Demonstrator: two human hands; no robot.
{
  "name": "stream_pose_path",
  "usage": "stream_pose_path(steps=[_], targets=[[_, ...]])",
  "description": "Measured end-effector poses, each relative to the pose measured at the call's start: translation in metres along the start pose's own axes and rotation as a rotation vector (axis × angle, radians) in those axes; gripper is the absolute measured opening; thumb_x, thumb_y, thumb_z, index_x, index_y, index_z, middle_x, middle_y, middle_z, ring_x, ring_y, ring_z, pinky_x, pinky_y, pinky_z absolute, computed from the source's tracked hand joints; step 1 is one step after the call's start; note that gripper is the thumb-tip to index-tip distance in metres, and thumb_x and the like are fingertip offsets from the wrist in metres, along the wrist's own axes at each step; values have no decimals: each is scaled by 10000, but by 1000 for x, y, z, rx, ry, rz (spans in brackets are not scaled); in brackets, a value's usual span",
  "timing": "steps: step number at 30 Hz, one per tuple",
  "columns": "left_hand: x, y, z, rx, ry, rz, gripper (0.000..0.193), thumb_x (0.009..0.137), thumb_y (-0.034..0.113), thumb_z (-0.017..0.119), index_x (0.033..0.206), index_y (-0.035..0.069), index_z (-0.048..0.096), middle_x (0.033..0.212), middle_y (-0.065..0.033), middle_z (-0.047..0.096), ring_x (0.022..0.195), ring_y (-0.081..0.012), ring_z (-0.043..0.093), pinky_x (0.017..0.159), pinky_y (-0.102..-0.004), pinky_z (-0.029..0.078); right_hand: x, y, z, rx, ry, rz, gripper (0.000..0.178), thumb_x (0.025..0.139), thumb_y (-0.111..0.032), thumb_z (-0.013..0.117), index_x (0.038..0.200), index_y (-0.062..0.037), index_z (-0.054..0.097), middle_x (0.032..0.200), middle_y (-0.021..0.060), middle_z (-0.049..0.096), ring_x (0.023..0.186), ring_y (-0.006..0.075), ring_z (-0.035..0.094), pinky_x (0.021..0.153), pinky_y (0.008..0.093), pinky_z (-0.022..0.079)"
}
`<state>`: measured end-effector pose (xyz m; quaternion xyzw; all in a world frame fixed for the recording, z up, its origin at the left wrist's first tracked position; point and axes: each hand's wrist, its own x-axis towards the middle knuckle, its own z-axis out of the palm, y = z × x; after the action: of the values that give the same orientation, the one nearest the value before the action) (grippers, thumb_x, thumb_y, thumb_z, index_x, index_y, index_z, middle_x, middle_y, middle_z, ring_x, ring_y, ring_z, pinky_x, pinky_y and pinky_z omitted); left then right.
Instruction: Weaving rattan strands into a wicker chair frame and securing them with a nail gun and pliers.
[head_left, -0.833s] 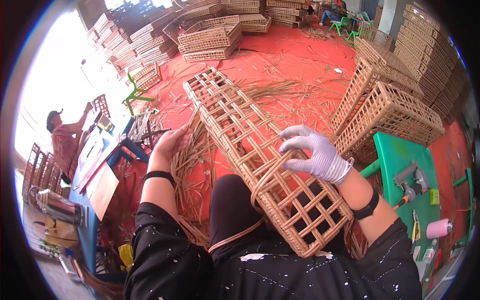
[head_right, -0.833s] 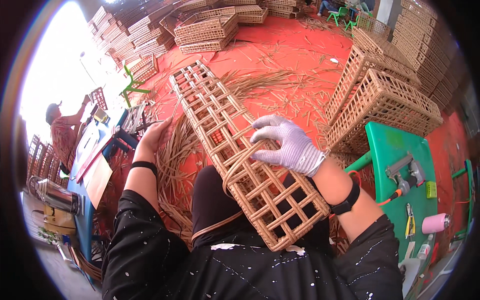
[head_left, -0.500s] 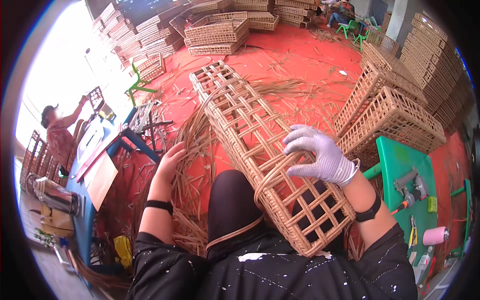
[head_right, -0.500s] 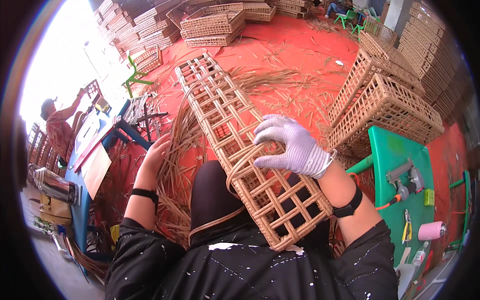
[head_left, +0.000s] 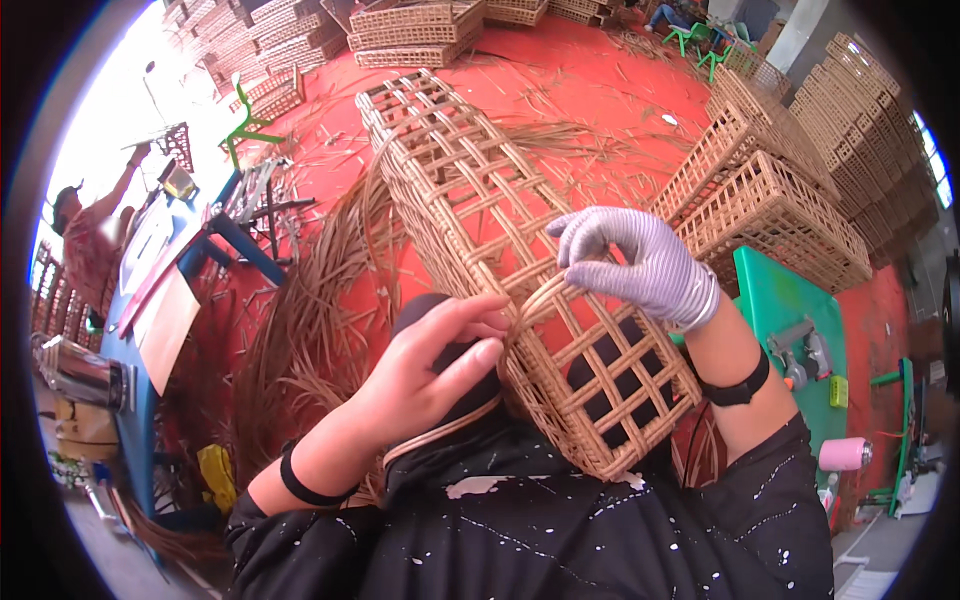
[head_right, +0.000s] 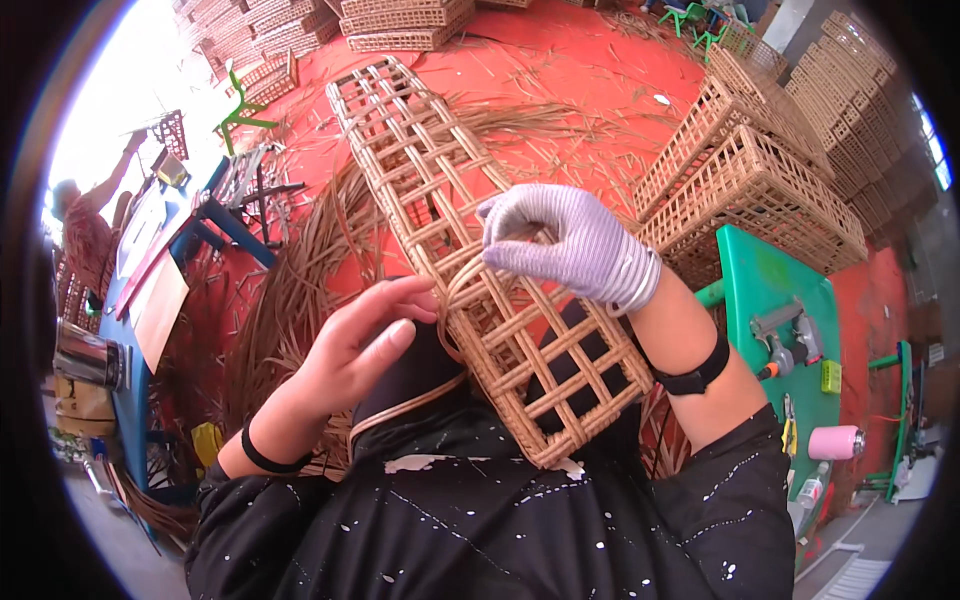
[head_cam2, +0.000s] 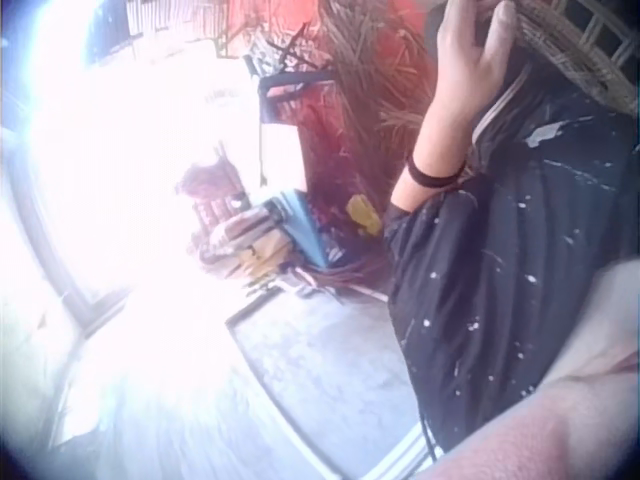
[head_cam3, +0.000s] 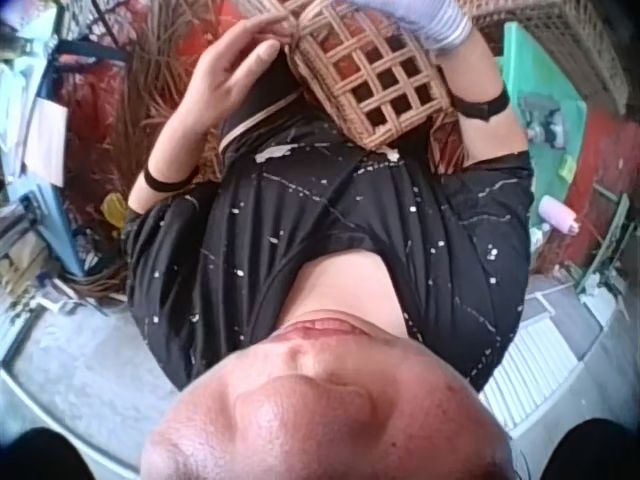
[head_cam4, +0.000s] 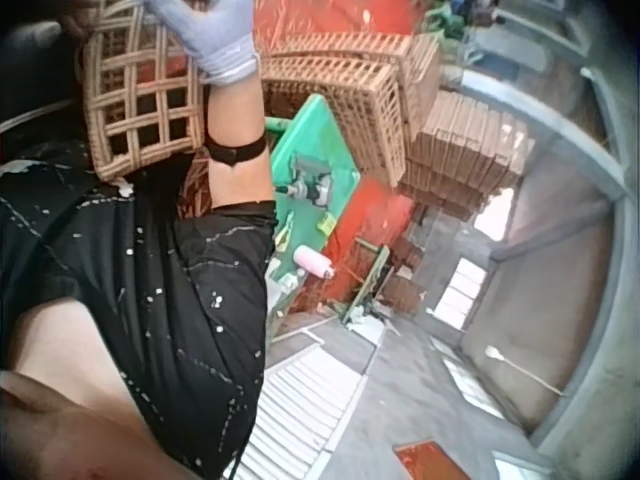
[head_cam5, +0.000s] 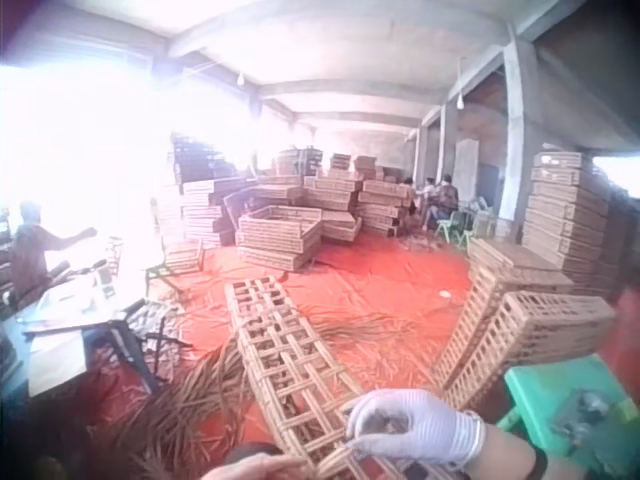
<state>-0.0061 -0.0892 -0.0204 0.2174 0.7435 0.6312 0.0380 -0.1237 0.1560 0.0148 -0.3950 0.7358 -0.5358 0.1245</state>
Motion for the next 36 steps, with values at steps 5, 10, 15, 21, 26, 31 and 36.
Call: stream_pose_path(steps=[5, 10, 15, 21, 26, 31, 36], targets=[[18, -6, 7, 244, 156, 147, 305, 915, 159, 621, 1177, 7, 585, 1014, -74, 582, 894, -153, 562, 774, -273, 464, -6, -13, -8, 149, -50, 250, 129, 824, -101, 704, 786, -49, 593, 900, 75, 650, 916, 156, 620, 803, 288, 487], [26, 20, 14, -95, 30, -142, 295, 980, 209, 510, 1108, -49, 576, 801, -35, 585, 749, -114, 576, 660, -232, 472, -5, -23, -16, 255, 6, 356, 119, 828, -103, 710, 833, -46, 605, 844, 42, 650, 719, 97, 599, 668, 228, 480], [16, 28, -41, -289, 50, -325, 321, 995, 249, 453, 869, -18, 581, 587, -1, 471, 466, -121, 507, 455, -232, 415, -16, 47, -80, 333, 307, 27, 140, 856, -170, 693, 885, -42, 641, 788, 26, 648, 745, 97, 601, 680, 237, 480], [-21, 54, -70, -147, 311, -328, 261, 959, 193, 526, 784, 6, 572, 559, 52, 426, 426, -19, 331, 385, -196, 213, -25, 39, -89, -109, 327, 239, 219, 888, -221, 658, 979, -22, 651, 894, 41, 661, 847, 116, 618, 779, 262, 494], [9, 84, -21, 172, 187, -37, 251, 919, 188, 598, 756, -2, 595, 608, 18, 534, 446, 7, 331, 425, -175, 188, 2, -48, -16, -197, 154, -148, 317, 892, -356, 627, 993, -61, 684, 858, 35, 674, 788, 110, 631, 714, 255, 497], [16, 100, -11, 140, 212, -115, 251, 931, 183, 568, 764, -3, 581, 593, 9, 542, 417, 0, 365, 402, -171, 237, 3, -90, 9, 58, -163, 84, 364, 824, -419, 668, 837, -58, 711, 665, 28, 636, 675, 130, 615, 613, 255, 464], [10, 37, -74, -231, 337, -149, 295, 993, 188, 448, 748, 39, 516, 535, 31, 399, 383, -31, 296, 369, -199, 209, -12, -66, -116, 193, 262, -187, 212, 904, -223, 644, 755, -72, 643, 569, 5, 585, 651, 137, 643, 619, 236, 529]])
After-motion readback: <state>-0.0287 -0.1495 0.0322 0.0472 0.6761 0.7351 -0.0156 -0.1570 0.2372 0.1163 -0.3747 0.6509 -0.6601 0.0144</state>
